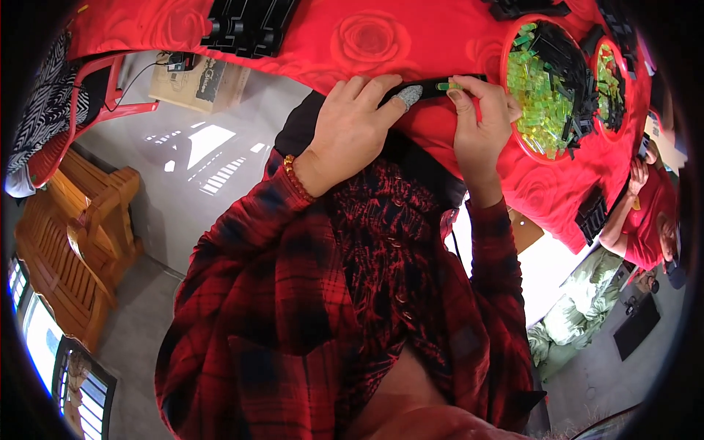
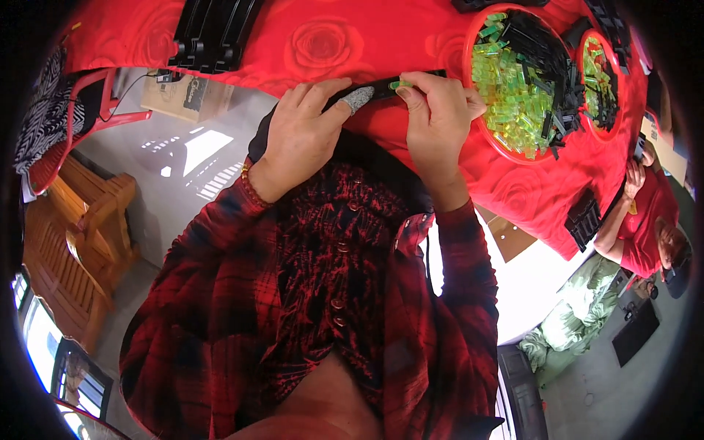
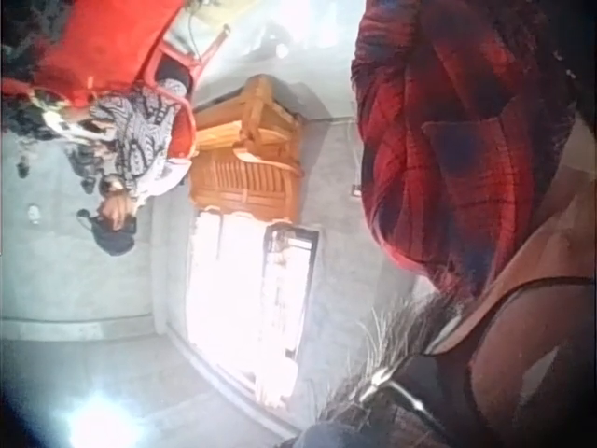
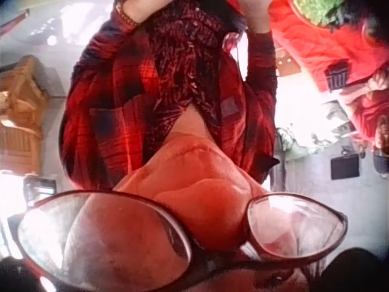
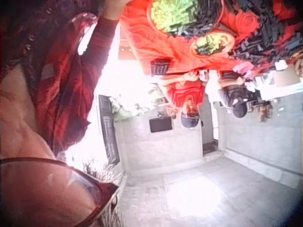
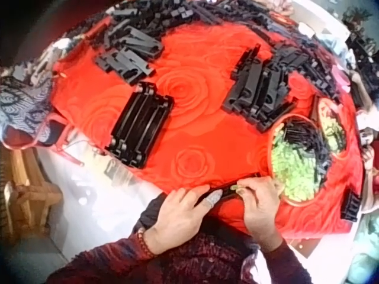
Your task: The person assembles plastic level bodies by inserting small vials and components into black plastic frames by hand, moving and organizing the frames on the table.
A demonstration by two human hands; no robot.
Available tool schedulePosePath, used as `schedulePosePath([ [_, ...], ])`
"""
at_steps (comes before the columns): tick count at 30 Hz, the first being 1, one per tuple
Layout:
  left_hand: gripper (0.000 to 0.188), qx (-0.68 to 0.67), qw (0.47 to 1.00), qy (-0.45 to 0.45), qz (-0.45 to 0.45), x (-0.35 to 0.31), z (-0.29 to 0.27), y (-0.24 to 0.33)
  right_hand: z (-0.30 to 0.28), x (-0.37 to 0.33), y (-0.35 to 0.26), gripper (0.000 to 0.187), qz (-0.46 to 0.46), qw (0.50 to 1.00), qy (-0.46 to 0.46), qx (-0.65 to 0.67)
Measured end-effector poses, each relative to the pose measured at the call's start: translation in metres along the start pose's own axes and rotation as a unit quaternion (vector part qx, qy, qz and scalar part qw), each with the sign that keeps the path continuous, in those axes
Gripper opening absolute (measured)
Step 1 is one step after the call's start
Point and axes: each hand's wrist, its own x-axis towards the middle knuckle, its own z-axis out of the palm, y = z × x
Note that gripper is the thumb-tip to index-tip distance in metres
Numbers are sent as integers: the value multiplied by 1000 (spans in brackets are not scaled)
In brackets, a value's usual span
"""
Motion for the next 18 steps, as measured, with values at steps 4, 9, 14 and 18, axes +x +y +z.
schedulePosePath([
  [4, 18, -6, 1000, 6, -1, 2, -1, 0, 0, 1, -5, 12, -22, 999, -30, -40],
  [9, 18, -12, 1000, 9, 1, 2, -1, 0, 4, -3, 0, 14, -31, 998, 5, -51],
  [14, 17, -9, 1000, 12, -3, 3, -2, 0, 1, 0, -4, 13, -38, 996, -24, -80],
  [18, 18, -9, 1000, 6, 2, 3, -2, 0, 4, 0, -3, 17, -75, 992, -10, -99],
])
